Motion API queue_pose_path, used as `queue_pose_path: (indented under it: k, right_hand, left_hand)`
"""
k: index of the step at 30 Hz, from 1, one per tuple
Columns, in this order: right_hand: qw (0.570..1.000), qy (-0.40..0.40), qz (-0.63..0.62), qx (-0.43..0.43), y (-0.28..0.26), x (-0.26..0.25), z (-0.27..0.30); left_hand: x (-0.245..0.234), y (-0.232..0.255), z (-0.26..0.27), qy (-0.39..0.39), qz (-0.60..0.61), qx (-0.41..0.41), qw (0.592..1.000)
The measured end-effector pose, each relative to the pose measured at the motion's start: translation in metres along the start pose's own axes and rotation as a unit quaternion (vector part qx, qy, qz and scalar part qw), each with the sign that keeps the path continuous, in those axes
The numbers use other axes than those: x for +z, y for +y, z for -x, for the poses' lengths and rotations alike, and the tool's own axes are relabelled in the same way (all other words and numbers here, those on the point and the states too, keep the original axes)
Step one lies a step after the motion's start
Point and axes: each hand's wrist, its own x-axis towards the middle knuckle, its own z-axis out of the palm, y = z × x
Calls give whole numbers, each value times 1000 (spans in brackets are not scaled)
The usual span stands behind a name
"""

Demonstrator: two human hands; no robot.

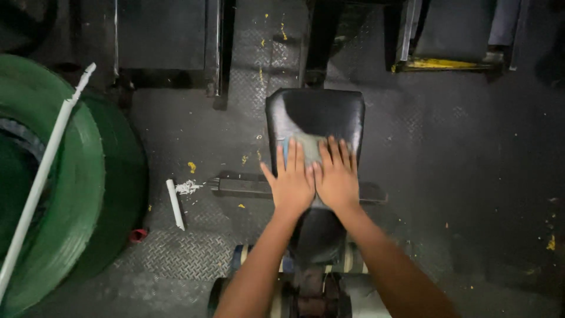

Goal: Cleaning and wiping down various gym machines and seats using a cloth.

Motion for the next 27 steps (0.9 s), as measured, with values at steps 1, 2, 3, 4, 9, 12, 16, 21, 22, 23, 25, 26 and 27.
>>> queue_pose_path:
  k: [1,2,3,4,9,12,16,21,22,23,25,26,27]
  right_hand:
    - [1000,2,0,1,-4,-3,17]
    - [1000,2,-7,-1,-8,-6,33]
    - [1000,2,-14,-3,-11,-9,48]
    - [1000,3,-13,0,-13,-7,64]
    - [999,20,-30,9,-16,-12,108]
    - [1000,-7,-3,2,-24,-19,114]
    - [999,-17,-20,30,-18,-11,90]
    - [999,-29,14,25,9,4,17]
    - [999,-32,13,27,15,8,4]
    - [999,-40,24,13,21,13,-9]
    - [998,-51,35,0,32,20,-34]
    - [997,-60,42,0,37,23,-47]
    - [996,-68,49,1,42,26,-60]
  left_hand:
    - [-5,-1,16,1,0,2,1000]
    - [-10,-2,31,-11,30,4,999]
    - [-14,-2,45,-23,61,5,998]
    - [-20,-3,56,-23,62,9,998]
    - [-60,-1,85,-105,68,25,992]
    - [-54,6,79,-108,55,87,989]
    - [-2,1,64,-62,118,131,982]
    - [16,8,-13,-5,98,121,988]
    - [17,10,-26,-8,99,120,988]
    - [19,12,-39,-17,95,107,990]
    - [24,14,-65,-29,92,93,991]
    - [29,14,-79,-17,75,100,992]
    - [33,14,-93,-5,57,108,993]
